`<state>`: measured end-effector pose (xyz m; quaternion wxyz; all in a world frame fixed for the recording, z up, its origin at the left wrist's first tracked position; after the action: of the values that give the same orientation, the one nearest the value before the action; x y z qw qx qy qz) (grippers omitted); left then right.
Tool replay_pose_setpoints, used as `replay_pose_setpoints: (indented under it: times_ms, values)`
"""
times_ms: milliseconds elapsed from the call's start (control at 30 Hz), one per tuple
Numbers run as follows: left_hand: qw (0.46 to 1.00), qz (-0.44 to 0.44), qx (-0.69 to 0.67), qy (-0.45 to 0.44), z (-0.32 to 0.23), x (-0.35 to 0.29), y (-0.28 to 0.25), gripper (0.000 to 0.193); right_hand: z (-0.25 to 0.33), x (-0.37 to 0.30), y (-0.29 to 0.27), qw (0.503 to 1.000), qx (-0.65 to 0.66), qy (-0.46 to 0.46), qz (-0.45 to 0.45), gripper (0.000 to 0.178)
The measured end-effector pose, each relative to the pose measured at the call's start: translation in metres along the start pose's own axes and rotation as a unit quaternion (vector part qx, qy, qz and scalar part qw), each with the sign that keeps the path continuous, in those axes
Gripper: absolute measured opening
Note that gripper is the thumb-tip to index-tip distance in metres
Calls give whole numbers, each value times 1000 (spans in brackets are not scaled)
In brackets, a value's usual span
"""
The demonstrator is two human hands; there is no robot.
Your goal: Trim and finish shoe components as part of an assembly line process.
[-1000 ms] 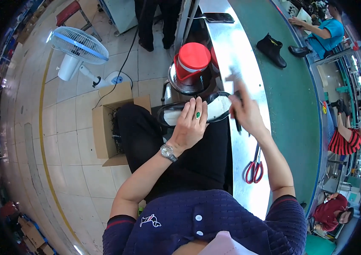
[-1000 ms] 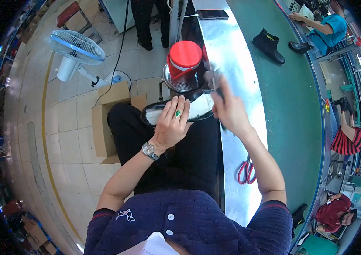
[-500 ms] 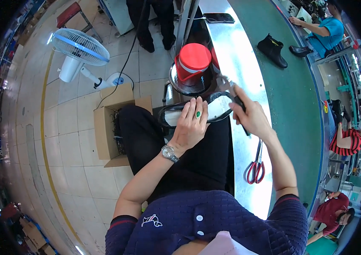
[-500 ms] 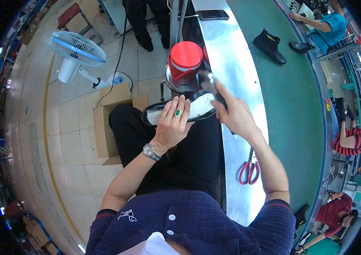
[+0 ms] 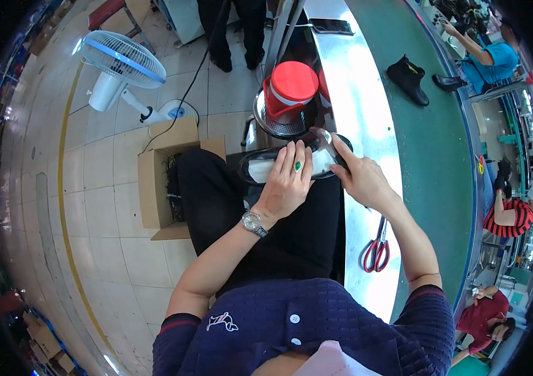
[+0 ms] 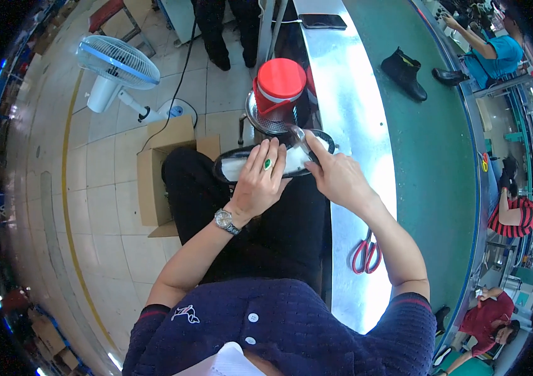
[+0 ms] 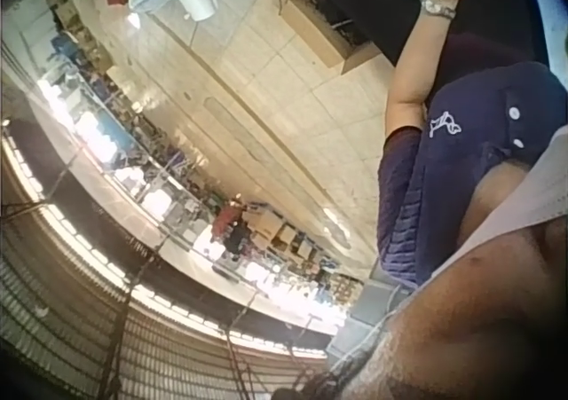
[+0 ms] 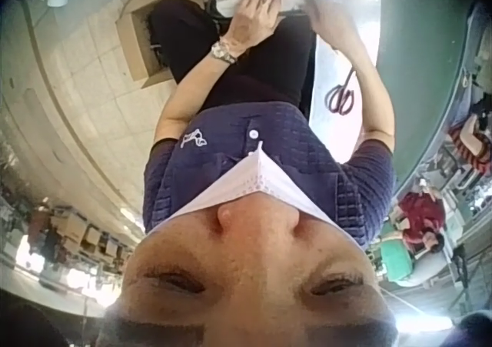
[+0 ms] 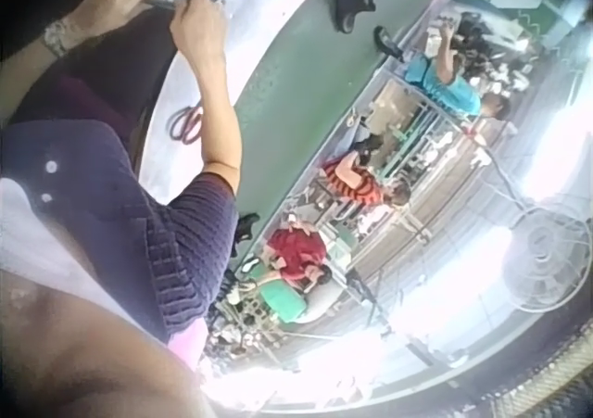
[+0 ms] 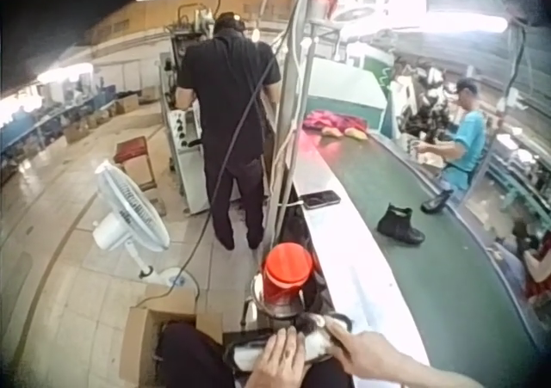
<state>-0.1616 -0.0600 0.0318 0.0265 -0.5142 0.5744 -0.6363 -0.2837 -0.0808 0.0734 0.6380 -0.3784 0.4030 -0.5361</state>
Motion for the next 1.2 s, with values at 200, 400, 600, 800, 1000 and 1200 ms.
replay_pose_setpoints:
  times_ms: [200, 400, 600, 800, 1000, 1200]
  values:
    - [1000, -23, -7, -3, 1, 0, -2, 48, 6, -3, -9, 992, 85, -2, -97, 59]
    - [999, -29, -17, 2, 1, 3, -6, 45, 18, -4, 1, 994, -84, -52, -45, 61]
    - [990, 38, -69, -114, 23, 11, -16, 60, 18, -6, 20, 996, -83, -26, -2, 60]
    - [990, 86, -59, -95, 35, -3, -18, 71, 21, -6, 16, 995, -91, -38, 2, 60]
    - [997, 43, 69, 4, 20, -13, -16, 52, 48, -4, -5, 985, 39, -52, -161, 67]
    - [996, -3, 83, 16, 18, -17, -21, 39, 54, 0, 22, 989, -132, -61, -37, 70]
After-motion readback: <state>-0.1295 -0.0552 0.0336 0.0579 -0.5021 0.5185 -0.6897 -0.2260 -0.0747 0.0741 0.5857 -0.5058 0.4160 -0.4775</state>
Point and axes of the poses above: each hand's wrist, its own x-axis towards the middle knuckle, its own y-axis out of the palm, z = x × y, the point moved 8 cm from there along x, towards the middle knuckle, and after that the axes turned 8 degrees about -z, right-handed, at the moved point
